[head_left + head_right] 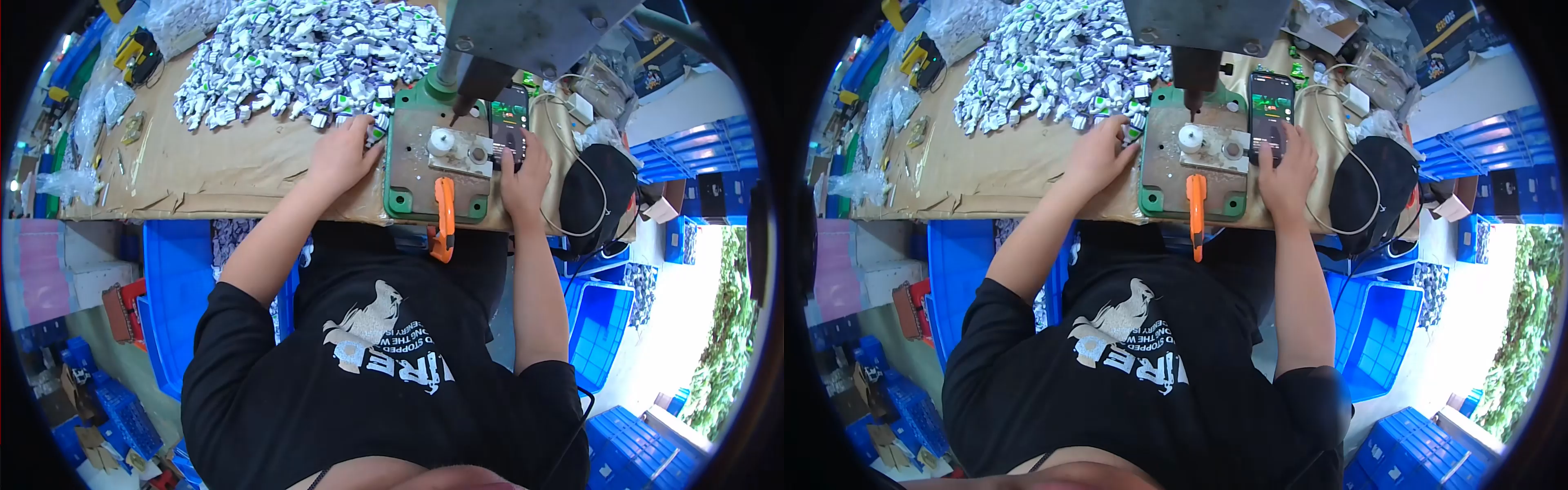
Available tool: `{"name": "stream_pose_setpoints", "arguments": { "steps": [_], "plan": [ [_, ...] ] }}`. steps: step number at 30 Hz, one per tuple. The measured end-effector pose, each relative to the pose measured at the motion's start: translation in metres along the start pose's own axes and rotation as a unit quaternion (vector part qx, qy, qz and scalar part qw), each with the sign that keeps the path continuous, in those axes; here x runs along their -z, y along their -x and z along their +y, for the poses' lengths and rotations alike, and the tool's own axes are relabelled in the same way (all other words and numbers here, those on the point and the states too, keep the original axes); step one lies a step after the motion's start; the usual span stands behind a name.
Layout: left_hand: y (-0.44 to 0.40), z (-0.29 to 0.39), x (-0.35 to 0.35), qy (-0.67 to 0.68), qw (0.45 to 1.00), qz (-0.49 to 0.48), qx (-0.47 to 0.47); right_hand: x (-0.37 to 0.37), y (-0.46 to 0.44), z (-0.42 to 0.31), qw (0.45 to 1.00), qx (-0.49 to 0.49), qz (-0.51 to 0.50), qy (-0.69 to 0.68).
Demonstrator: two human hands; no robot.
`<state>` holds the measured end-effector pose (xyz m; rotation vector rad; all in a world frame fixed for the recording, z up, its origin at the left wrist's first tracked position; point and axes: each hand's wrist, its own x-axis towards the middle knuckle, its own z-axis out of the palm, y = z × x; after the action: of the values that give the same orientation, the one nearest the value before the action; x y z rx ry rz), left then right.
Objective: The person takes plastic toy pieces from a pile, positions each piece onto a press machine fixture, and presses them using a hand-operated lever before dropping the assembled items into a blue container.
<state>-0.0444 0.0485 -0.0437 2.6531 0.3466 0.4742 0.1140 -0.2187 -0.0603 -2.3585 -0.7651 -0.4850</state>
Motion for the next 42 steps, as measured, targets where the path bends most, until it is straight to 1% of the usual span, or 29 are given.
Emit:
{"name": "stream_pose_setpoints", "arguments": {
  "steps": [1,3,7,9,10,11,12,13,14,15,16,17,18,19,21,24,25,26,27,28,29,30,31,32,34,36,37,41,42],
  "plan": [
    [-0.004,0.004,-0.002,-0.035,0.999,-0.012,0.038,0.0,0.0,0.0,1.0,-0.002,0.002,0.003],
    [-0.01,0.004,-0.003,-0.055,0.998,-0.012,0.034,0.0,0.001,0.001,1.0,-0.012,-0.002,0.002],
    [-0.011,-0.001,0.001,-0.096,0.993,-0.052,0.037,-0.005,0.001,0.009,1.0,-0.004,0.009,-0.005],
    [-0.008,-0.003,-0.002,-0.002,0.999,0.044,0.028,-0.005,0.001,0.007,0.999,0.002,0.022,-0.033],
    [-0.011,-0.003,-0.004,0.055,0.996,0.025,0.063,-0.005,0.001,0.005,0.999,0.002,0.022,-0.033],
    [-0.014,0.002,-0.007,0.056,0.996,0.025,0.063,-0.004,0.0,0.002,0.999,-0.009,0.021,-0.042],
    [-0.018,0.011,-0.01,0.209,0.974,0.038,0.082,-0.003,-0.001,0.0,0.998,-0.018,0.019,-0.05],
    [-0.022,0.022,-0.013,0.357,0.928,0.049,0.098,-0.002,0.0,0.001,0.998,-0.018,0.02,-0.049],
    [-0.026,0.034,-0.014,0.375,0.918,0.009,0.13,-0.002,0.001,0.004,0.998,-0.009,0.027,-0.058],
    [-0.03,0.046,-0.008,0.377,0.917,0.01,0.13,-0.002,0.001,0.006,0.997,0.001,0.033,-0.066],
    [-0.032,0.057,0.0,0.343,0.933,-0.04,0.098,-0.002,0.004,0.008,0.997,0.003,0.032,-0.064],
    [-0.034,0.064,0.003,0.308,0.945,-0.089,0.065,-0.001,0.006,0.009,0.995,-0.013,0.063,-0.079],
    [-0.035,0.062,-0.007,0.337,0.935,-0.09,0.06,0.0,0.008,0.01,0.991,-0.028,0.094,-0.094],
    [-0.037,0.062,-0.011,0.339,0.935,-0.088,0.059,0.002,0.007,0.013,0.991,-0.026,0.094,-0.093],
    [-0.039,0.061,-0.014,0.413,0.903,-0.098,0.062,0.008,0.005,0.012,0.982,-0.087,0.111,-0.127],
    [-0.039,0.058,-0.014,0.416,0.904,-0.092,0.036,0.037,-0.021,0.005,0.975,-0.071,0.148,-0.152],
    [-0.039,0.061,-0.009,0.416,0.904,-0.091,0.037,0.052,-0.033,-0.003,0.973,-0.052,0.167,-0.149],
    [-0.038,0.065,0.0,0.362,0.926,-0.099,0.029,0.07,-0.046,-0.012,0.971,-0.032,0.185,-0.146],
    [-0.038,0.069,0.004,0.308,0.945,-0.108,0.02,0.085,-0.061,-0.02,0.959,0.03,0.23,-0.16],
    [-0.037,0.07,0.004,0.308,0.945,-0.109,0.021,0.107,-0.076,-0.038,0.941,0.059,0.261,-0.207],
    [-0.037,0.071,0.003,0.256,0.964,-0.071,-0.032,0.126,-0.089,-0.051,0.934,0.088,0.283,-0.202],
    [-0.037,0.072,0.003,0.201,0.975,-0.033,-0.085,0.145,-0.102,-0.067,0.89,0.116,0.321,-0.303],
    [-0.037,0.073,0.003,0.2,0.976,-0.032,-0.084,0.166,-0.115,-0.082,0.856,0.171,0.344,-0.347],
    [-0.037,0.073,0.003,0.19,0.976,-0.014,-0.103,0.194,-0.123,-0.076,0.842,0.28,0.315,-0.336],
    [-0.035,0.072,0.003,0.18,0.976,0.003,-0.12,0.252,-0.121,-0.148,0.745,0.293,0.276,-0.532],
    [-0.036,0.072,0.005,0.169,0.979,-0.015,-0.115,0.274,-0.114,-0.18,0.737,0.41,0.207,-0.496],
    [-0.036,0.073,0.005,0.169,0.979,-0.015,-0.115,0.277,-0.107,-0.184,0.737,0.41,0.206,-0.496],
    [-0.034,0.072,0.006,0.171,0.979,-0.019,-0.107,0.284,-0.079,-0.191,0.787,0.347,0.13,-0.493],
    [-0.035,0.072,0.007,0.185,0.977,-0.022,-0.106,0.29,-0.067,-0.186,0.844,0.379,0.078,-0.371]
  ]
}}
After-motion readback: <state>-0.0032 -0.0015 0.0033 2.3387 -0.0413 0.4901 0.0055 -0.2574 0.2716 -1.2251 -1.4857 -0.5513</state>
